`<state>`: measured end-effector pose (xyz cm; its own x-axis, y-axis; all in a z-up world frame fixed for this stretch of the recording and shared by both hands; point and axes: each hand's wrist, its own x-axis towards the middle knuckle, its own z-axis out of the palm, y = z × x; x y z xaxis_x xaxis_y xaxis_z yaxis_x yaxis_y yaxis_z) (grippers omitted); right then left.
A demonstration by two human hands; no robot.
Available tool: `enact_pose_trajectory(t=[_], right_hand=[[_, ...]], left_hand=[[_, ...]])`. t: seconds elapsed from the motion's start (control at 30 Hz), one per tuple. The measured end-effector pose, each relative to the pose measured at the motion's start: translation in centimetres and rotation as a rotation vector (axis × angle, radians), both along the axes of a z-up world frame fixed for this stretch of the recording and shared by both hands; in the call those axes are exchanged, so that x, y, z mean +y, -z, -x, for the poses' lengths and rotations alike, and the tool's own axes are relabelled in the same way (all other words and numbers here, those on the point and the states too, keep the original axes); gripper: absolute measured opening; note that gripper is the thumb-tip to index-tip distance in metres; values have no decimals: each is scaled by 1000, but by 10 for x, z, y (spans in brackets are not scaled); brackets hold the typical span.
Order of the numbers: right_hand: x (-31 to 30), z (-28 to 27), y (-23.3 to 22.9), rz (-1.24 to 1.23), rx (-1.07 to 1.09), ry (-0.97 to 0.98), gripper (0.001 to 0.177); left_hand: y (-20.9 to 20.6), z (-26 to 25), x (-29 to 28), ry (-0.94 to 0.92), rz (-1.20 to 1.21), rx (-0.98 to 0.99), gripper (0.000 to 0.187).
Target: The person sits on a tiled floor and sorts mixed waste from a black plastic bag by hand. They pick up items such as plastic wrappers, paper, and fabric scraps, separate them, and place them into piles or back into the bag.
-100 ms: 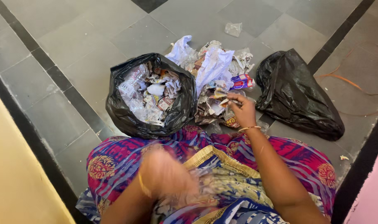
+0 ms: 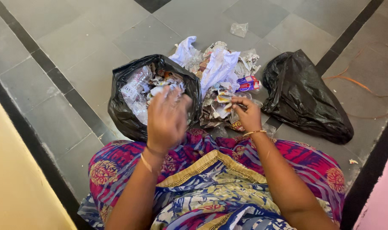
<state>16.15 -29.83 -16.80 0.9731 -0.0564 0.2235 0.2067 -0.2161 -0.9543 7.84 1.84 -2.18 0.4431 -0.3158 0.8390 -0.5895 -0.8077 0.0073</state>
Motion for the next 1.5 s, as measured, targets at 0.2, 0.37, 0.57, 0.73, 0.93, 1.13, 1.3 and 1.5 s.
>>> enact_pose_trajectory(t=[0.2,0.37,0.57,0.73,0.93,1.13,1.3,1.5], right_hand=[[5,0,-2,-100,27,4,14],[0,-6,0,-97,-43,18,13],[-1,-12,11,-168,-40,-29,14],[-3,-14,13,-175,-6,-16,14],[-4,-13,4,-167,-36,-39,13],[4,-7,-16,-180,18,-40,14],[16,4,-34,-181,49,-85,15],[25,19,-53,-201,105,-198,20]], left_hand=[[130,-76,46,-334,-12,628,24],[210,-99,58,-478,-5,818,32],[244,-116,63,-594,-116,850,12],[220,-113,56,-610,-155,968,10],[164,-100,51,-354,291,671,18],[124,-97,33,99,1095,893,21],[110,-88,4,665,1764,1175,20],[97,-78,-55,710,1744,1038,13]])
